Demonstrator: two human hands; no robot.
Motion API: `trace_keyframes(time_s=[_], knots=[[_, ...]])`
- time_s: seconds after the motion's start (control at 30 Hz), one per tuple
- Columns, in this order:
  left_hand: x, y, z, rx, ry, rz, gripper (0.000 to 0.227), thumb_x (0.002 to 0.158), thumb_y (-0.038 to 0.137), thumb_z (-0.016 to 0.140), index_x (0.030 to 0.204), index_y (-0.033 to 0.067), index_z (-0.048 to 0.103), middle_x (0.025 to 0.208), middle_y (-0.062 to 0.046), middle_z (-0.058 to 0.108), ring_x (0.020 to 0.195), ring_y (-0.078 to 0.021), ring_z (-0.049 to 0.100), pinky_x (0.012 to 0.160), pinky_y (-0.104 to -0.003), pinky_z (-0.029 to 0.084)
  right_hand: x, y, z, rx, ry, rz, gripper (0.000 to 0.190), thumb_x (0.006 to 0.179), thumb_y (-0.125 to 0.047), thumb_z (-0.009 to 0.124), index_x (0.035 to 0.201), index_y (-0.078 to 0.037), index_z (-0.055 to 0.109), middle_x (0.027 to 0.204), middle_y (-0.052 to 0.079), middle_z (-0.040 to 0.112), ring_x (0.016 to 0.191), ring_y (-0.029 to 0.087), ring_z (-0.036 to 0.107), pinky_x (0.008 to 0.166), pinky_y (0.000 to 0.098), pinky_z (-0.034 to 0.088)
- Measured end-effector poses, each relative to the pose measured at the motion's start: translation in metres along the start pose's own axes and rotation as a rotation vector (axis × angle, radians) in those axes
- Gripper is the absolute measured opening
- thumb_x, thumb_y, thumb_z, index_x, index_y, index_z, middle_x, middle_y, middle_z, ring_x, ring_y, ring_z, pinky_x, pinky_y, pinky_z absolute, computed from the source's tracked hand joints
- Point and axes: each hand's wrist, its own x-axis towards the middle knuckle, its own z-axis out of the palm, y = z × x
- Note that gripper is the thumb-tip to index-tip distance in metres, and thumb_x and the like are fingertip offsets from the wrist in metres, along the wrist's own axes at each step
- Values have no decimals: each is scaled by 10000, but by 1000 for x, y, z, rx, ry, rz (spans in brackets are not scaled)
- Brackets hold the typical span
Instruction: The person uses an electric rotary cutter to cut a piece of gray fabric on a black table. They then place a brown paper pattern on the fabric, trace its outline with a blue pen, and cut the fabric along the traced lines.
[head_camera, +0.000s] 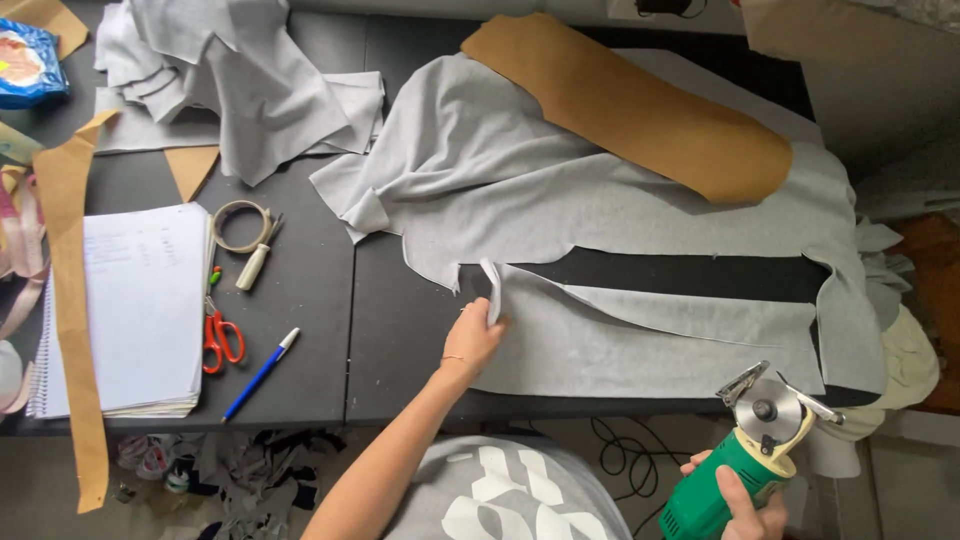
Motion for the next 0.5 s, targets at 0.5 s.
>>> trace_keyframes(time_s=[0.5], knots=[[-112,-20,-165,-1037,712,-219,289,850,273,476,985,37,574,891,-66,604,789,-157,572,657,-274,460,151,25,8,-1173,122,-117,646,580,-422,742,1095,-76,564,996,131,574,881,343,537,712,476,413]])
